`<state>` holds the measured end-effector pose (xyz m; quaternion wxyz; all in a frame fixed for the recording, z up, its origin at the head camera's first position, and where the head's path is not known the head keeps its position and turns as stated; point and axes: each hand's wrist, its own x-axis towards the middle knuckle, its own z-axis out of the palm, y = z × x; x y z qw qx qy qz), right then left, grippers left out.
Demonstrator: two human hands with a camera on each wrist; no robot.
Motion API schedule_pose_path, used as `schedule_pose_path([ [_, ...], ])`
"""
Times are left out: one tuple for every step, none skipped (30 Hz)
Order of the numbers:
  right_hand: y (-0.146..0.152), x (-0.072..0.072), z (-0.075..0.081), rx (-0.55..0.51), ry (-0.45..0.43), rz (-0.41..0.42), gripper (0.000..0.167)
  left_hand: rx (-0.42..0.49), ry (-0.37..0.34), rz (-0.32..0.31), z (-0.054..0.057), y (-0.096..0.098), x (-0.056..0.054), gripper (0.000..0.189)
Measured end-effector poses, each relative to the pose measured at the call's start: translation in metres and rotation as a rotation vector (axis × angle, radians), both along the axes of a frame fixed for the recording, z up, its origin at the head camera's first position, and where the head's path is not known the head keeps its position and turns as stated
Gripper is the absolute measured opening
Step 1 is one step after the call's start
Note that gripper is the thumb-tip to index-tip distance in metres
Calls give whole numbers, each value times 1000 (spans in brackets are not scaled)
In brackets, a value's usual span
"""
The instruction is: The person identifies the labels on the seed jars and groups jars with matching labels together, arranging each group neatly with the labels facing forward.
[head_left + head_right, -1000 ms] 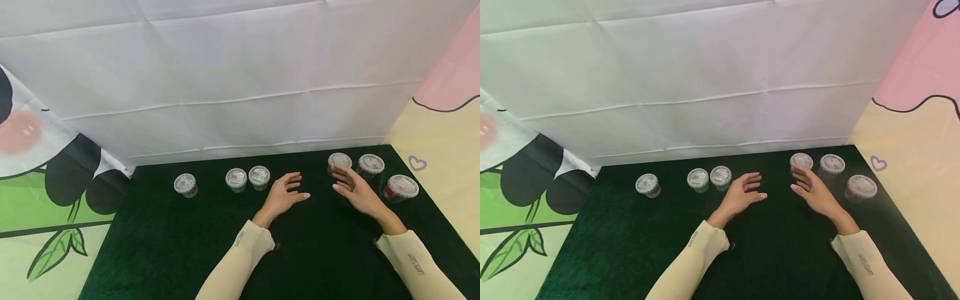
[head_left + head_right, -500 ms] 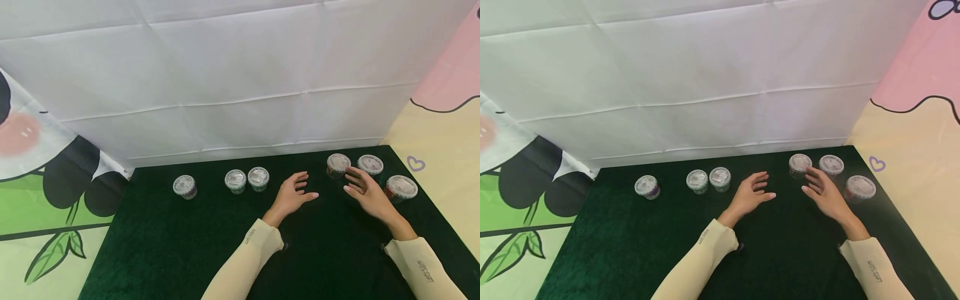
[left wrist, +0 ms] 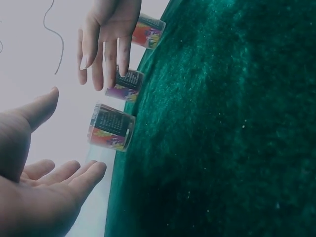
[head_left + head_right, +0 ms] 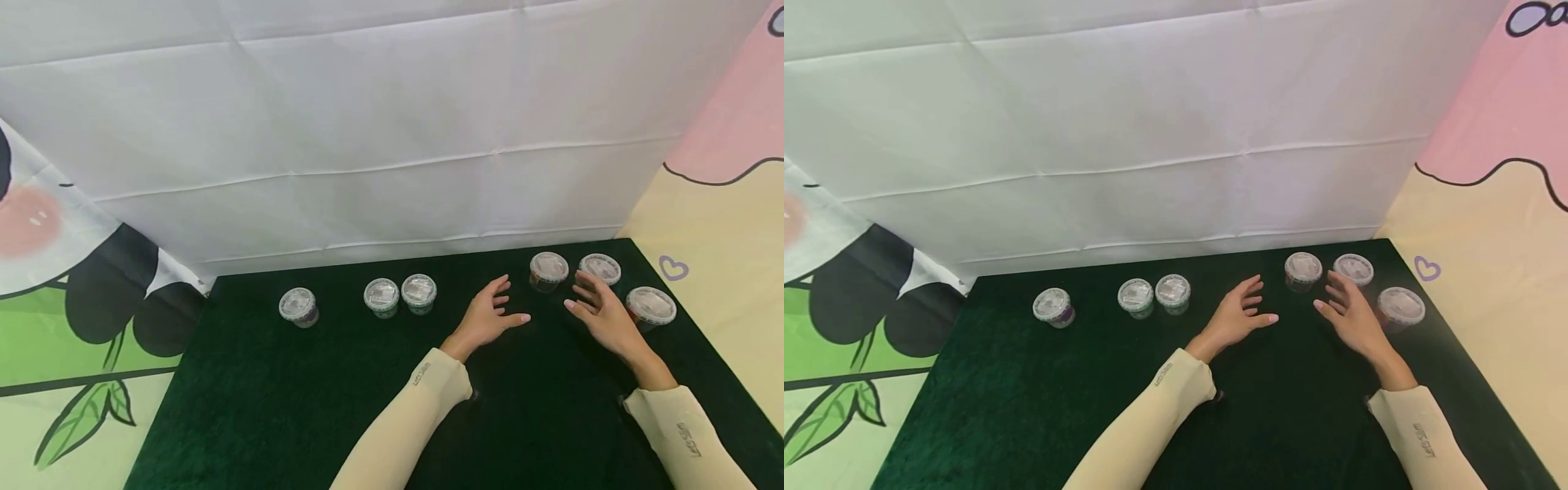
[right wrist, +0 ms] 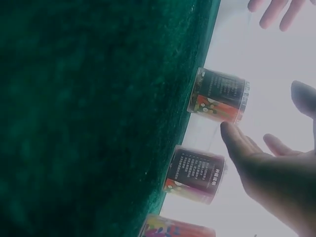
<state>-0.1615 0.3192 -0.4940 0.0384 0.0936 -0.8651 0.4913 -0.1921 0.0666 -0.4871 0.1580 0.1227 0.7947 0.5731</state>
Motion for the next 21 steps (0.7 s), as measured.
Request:
schedule_pose_path([
  [0, -1, 0, 7, -9, -9, 68, 1, -3, -2, -1, 2, -2, 83],
  [-1, -2, 0, 14, -18, -15, 69, 4, -7, -2, -2, 3, -3, 83],
  [-1, -4, 1, 25, -28, -23, 69, 10, -12, -3, -3, 5, -5, 83],
  [-1, -5, 1, 31, -42, -27, 70, 13, -16, -4, -3, 6, -7, 83],
  [-2, -6, 1, 39, -50, -31, 71, 16, -19, -4, -4, 8, -9, 83],
  [-2, -8, 2, 45, -59, -34, 72, 18, -20, -7, -5, 10, -11, 84],
  [-3, -9, 1, 49, -69, -36, 72, 20, -23, -10, -7, 11, -13, 84],
  [-3, -11, 1, 54, -77, -36, 73, 21, -27, -12, -8, 12, -15, 84],
  [-4, -12, 1, 57, -81, -36, 73, 21, -33, -12, -9, 14, -17, 84],
  [-4, -13, 1, 59, -83, -35, 74, 17, -38, -13, -11, 16, -18, 84],
  [-4, -15, 1, 63, -82, -35, 74, 15, -43, -16, -12, 17, -20, 84],
  [-4, -16, 1, 66, -82, -35, 74, 14, -48, -19, -13, 19, -21, 84],
  [-4, -17, 1, 68, -82, -34, 74, 13, -55, -20, -13, 21, -22, 84],
  [-4, -18, 1, 69, -82, -33, 74, 10, -61, -19, -14, 22, -24, 83],
  [-3, -19, 1, 69, -84, -32, 75, 11, -67, -18, -14, 24, -25, 83],
  [-3, -20, 1, 66, -88, -30, 75, 12, -70, -21, -14, 26, -25, 83],
  [-3, -21, 1, 63, -94, -28, 76, 16, -74, -22, -14, 28, -26, 83],
  [-3, -22, 1, 63, -96, -27, 76, 17, -78, -24, -14, 29, -27, 84],
  [-3, -23, 2, 59, -100, -25, 77, 16, -80, -26, -13, 31, -28, 84],
  [-4, -24, 2, 58, -102, -24, 77, 16, -80, -29, -13, 32, -29, 84],
  [-4, -25, 3, 58, -105, -23, 78, 17, -81, -32, -13, 34, -30, 84],
])
